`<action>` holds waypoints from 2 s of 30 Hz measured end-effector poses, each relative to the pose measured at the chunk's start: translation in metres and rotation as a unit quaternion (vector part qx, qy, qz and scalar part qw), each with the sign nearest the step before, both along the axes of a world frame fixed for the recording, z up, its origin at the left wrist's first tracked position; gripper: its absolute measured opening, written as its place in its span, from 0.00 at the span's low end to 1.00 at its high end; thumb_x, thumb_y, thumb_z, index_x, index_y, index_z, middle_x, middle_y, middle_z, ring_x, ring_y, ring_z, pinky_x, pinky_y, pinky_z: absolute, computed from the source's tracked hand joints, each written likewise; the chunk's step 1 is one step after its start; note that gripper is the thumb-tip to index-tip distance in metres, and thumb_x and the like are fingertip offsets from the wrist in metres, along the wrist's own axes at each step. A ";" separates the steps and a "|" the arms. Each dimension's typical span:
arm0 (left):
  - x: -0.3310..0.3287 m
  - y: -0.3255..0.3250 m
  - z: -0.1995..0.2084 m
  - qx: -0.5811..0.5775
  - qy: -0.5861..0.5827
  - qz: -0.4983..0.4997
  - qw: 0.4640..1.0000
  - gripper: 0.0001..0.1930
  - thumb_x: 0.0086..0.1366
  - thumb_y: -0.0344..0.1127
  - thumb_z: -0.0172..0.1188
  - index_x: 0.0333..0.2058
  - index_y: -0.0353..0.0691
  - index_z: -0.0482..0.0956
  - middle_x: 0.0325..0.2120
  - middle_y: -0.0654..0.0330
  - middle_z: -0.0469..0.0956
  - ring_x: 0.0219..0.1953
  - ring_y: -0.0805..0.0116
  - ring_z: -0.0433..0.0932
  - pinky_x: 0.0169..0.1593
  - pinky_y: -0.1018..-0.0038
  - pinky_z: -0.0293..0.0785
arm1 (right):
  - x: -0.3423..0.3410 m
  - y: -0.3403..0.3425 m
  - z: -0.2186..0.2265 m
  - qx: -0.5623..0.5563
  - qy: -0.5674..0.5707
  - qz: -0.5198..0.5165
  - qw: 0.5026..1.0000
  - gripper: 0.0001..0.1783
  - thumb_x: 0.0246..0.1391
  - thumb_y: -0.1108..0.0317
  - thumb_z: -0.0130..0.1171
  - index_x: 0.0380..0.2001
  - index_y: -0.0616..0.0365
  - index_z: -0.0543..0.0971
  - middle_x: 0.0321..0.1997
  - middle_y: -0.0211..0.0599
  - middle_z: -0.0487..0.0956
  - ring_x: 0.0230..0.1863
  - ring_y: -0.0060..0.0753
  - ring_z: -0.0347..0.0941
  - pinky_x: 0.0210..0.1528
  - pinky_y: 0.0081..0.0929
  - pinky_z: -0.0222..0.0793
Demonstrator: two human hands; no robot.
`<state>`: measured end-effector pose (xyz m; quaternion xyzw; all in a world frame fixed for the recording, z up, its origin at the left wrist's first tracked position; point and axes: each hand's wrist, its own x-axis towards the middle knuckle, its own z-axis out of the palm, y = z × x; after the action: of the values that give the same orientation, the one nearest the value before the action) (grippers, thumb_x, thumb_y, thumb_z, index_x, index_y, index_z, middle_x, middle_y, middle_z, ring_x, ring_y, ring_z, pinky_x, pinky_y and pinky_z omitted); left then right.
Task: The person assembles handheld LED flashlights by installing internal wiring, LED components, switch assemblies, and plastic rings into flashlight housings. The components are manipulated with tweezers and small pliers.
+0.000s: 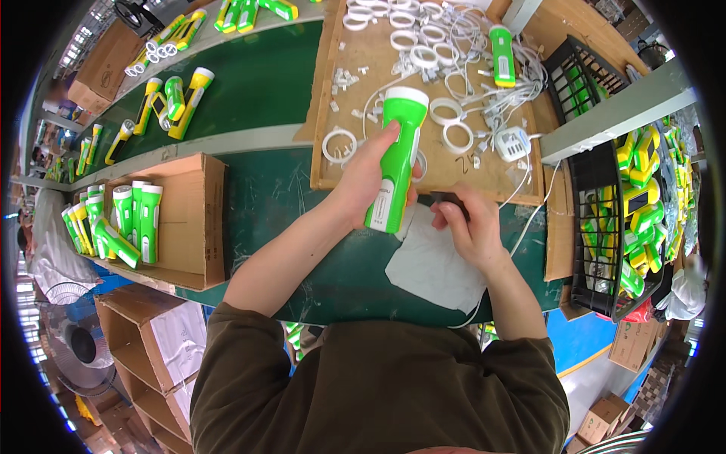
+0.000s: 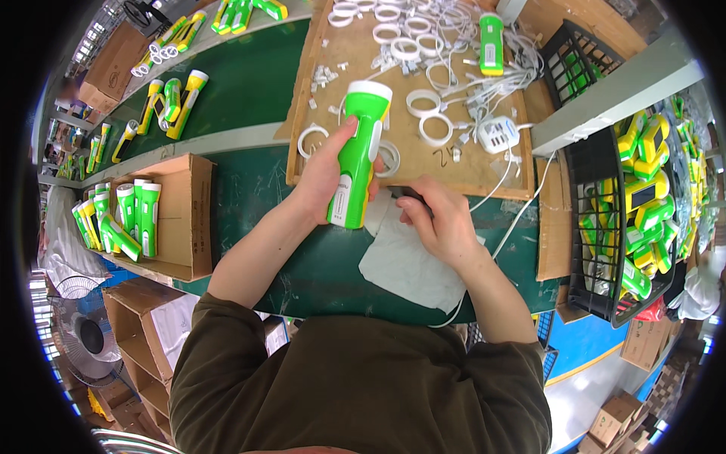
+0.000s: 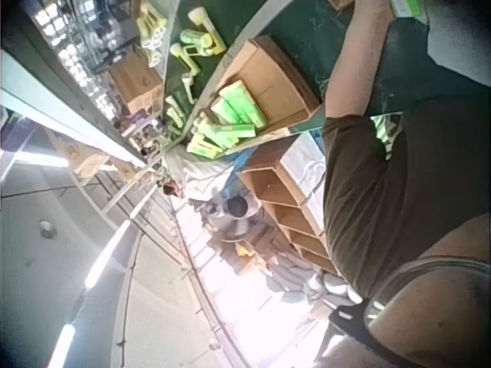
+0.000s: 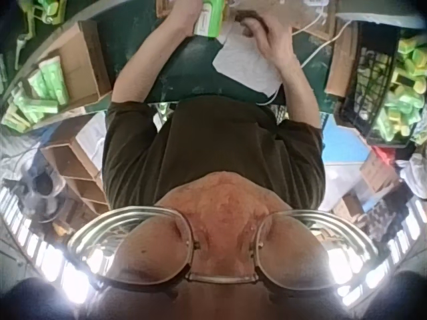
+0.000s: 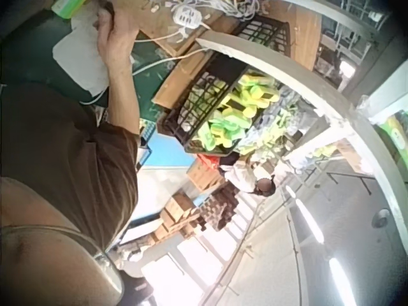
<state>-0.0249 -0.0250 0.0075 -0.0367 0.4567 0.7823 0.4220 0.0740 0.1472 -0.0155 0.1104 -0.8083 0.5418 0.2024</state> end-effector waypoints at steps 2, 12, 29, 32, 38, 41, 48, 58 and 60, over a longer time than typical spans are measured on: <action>0.007 0.005 -0.005 -0.017 0.090 0.060 0.994 0.19 0.67 0.54 0.48 0.45 0.47 0.66 0.26 0.59 0.75 0.24 0.67 0.77 0.27 0.71 0.73 | 0.005 0.004 0.004 0.063 -0.107 0.029 0.992 0.13 0.50 0.74 0.63 0.40 0.62 0.77 0.33 0.41 0.81 0.25 0.27 0.80 0.27 0.22 0.73; 0.015 0.013 -0.023 -0.133 0.409 0.042 0.902 0.20 0.68 0.47 0.51 0.44 0.35 0.62 0.34 0.56 0.74 0.37 0.73 0.74 0.41 0.75 0.71 | 0.001 -0.009 0.015 0.269 0.101 -0.036 0.957 0.10 0.43 0.69 0.68 0.30 0.55 0.77 0.20 0.32 0.78 0.18 0.31 0.74 0.21 0.25 0.68; -0.005 0.003 0.003 -0.004 0.039 0.098 0.994 0.29 0.67 0.61 0.40 0.33 0.36 0.72 0.22 0.57 0.73 0.25 0.67 0.75 0.29 0.71 0.74 | 0.008 -0.017 0.020 0.399 0.215 0.108 0.885 0.15 0.35 0.58 0.67 0.31 0.43 0.77 0.28 0.27 0.68 0.27 0.27 0.68 0.25 0.24 0.59; -0.002 0.006 -0.005 0.028 0.070 0.096 0.993 0.26 0.66 0.60 0.45 0.34 0.38 0.70 0.25 0.56 0.73 0.23 0.66 0.75 0.27 0.70 0.74 | 0.006 -0.018 0.015 0.274 0.179 0.121 0.937 0.19 0.40 0.62 0.69 0.36 0.49 0.73 0.29 0.29 0.70 0.26 0.29 0.69 0.26 0.24 0.63; 0.023 0.025 -0.008 -0.059 0.172 0.076 0.980 0.20 0.67 0.53 0.47 0.42 0.40 0.66 0.27 0.59 0.74 0.23 0.69 0.75 0.26 0.72 0.73 | -0.008 -0.022 0.002 0.038 -0.045 -0.104 0.993 0.41 0.37 0.61 0.75 0.50 0.61 0.62 0.29 0.32 0.73 0.29 0.26 0.72 0.25 0.28 0.66; 0.011 0.018 -0.012 -0.059 0.166 0.059 0.983 0.20 0.68 0.52 0.46 0.42 0.39 0.64 0.27 0.59 0.74 0.23 0.70 0.75 0.25 0.73 0.74 | -0.009 0.001 0.010 0.040 -0.162 -0.083 0.982 0.30 0.38 0.61 0.74 0.43 0.59 0.70 0.27 0.35 0.77 0.31 0.32 0.77 0.27 0.33 0.69; 0.004 0.014 0.000 -0.025 0.178 0.072 0.981 0.25 0.68 0.58 0.37 0.37 0.39 0.69 0.26 0.57 0.73 0.19 0.69 0.74 0.20 0.74 0.72 | 0.006 0.018 0.016 0.460 -0.079 -0.032 0.884 0.10 0.39 0.69 0.65 0.28 0.57 0.76 0.25 0.38 0.77 0.29 0.43 0.75 0.30 0.35 0.70; 0.002 0.005 -0.009 0.132 0.149 -0.036 0.979 0.27 0.66 0.63 0.38 0.39 0.42 0.66 0.25 0.57 0.72 0.21 0.67 0.75 0.22 0.71 0.74 | 0.004 0.007 0.024 0.166 -0.041 -0.016 0.985 0.11 0.41 0.77 0.59 0.33 0.60 0.77 0.29 0.39 0.75 0.32 0.42 0.72 0.33 0.32 0.67; 0.005 0.008 -0.016 0.123 0.142 -0.024 0.982 0.28 0.65 0.65 0.37 0.38 0.42 0.67 0.24 0.58 0.72 0.20 0.67 0.75 0.21 0.72 0.73 | 0.004 0.000 0.024 0.109 -0.040 -0.015 0.993 0.11 0.41 0.78 0.59 0.33 0.61 0.77 0.29 0.40 0.74 0.31 0.42 0.71 0.33 0.31 0.66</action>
<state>-0.0202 -0.0173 -0.0081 0.1383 0.4129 0.8192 0.3731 0.0779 0.1475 0.0089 0.0978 -0.8715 0.4514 0.1651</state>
